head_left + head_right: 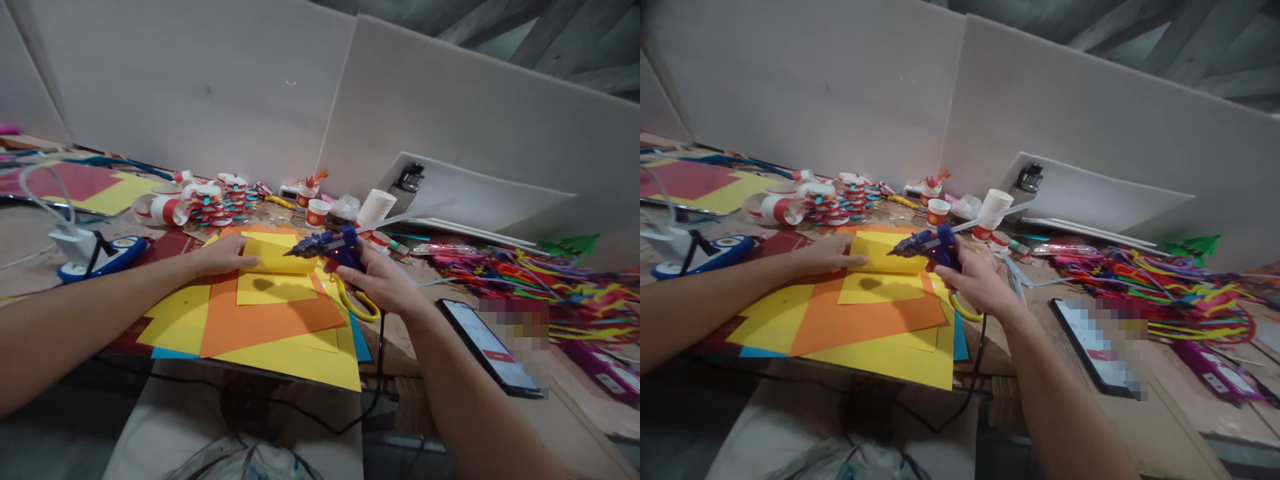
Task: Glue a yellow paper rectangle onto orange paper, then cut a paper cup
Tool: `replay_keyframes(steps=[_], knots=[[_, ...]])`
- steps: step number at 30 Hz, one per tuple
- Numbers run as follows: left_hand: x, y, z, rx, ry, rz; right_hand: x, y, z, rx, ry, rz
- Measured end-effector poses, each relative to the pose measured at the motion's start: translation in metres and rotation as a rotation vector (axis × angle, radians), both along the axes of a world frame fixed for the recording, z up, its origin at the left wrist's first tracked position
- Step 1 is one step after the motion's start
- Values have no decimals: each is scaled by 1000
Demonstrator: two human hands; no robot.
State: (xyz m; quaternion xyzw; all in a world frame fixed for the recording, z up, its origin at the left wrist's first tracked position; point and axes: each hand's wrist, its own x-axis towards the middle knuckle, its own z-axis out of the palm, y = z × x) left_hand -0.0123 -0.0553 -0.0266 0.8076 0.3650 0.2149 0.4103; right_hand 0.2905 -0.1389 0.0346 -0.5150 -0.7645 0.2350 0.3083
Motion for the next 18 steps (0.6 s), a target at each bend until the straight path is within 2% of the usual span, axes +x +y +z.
replay_keyframes(steps=[3,10,18], knots=[[0,1,1,5,47,42,-13,-3,-6,28,-157,96],[2,-1,1,-22,38,119,-42,-6,-18,-85,-284,115],[4,-5,6,-8,8,112,-55,-7,-15,-110,-402,60]])
